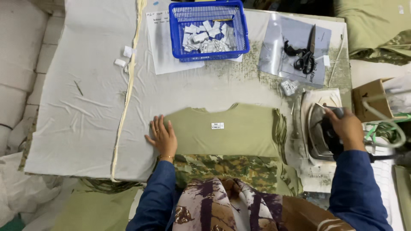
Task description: The person irons a stack of olive green t-shirts on a white ironing board. They repeatedly pick up a small white tag from a blue basket, place it on the collar of a shirt, and press it with a steam iron. The person folds the shirts and stacks them on the left side of the board.
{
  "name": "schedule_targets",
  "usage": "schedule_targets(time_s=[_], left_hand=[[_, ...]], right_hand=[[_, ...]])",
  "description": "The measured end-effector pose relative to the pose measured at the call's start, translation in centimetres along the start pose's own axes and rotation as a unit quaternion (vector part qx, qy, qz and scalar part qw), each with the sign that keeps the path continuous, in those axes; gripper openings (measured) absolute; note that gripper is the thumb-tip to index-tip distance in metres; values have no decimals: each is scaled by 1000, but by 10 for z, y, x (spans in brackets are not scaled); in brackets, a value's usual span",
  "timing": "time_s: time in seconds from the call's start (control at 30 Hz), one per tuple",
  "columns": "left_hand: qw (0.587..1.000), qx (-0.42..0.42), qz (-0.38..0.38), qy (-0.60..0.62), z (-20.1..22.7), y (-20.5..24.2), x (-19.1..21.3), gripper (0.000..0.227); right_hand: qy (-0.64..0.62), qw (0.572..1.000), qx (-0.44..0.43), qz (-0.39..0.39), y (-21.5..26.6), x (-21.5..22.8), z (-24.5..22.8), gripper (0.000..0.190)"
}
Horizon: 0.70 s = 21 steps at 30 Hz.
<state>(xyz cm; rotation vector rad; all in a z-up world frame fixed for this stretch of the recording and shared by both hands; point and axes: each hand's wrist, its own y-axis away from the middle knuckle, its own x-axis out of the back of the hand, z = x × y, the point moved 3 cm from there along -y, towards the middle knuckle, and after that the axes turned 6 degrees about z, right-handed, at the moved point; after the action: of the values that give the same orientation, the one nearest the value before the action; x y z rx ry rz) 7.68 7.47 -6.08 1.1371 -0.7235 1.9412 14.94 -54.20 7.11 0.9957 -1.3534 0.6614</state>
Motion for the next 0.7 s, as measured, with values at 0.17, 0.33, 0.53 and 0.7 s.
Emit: schedule_targets(time_s=[0.17,0.33,0.53,0.7], left_hand=[[999,15,-27,23,1,-6,-1,44],[996,-87,16,24,56,27,59,53],[921,-318,-205,93,78,112,43,23],[847,-394,-321,156,83,143,64,36]], right_hand=[[-58,996,-53,44,-8,-28,71,82],[132,937,101,307,69,-24,-45,77],[-29,824,489,-285,266,-125,-187,33],[-218,817,349,-404,238,-109,-187,25]])
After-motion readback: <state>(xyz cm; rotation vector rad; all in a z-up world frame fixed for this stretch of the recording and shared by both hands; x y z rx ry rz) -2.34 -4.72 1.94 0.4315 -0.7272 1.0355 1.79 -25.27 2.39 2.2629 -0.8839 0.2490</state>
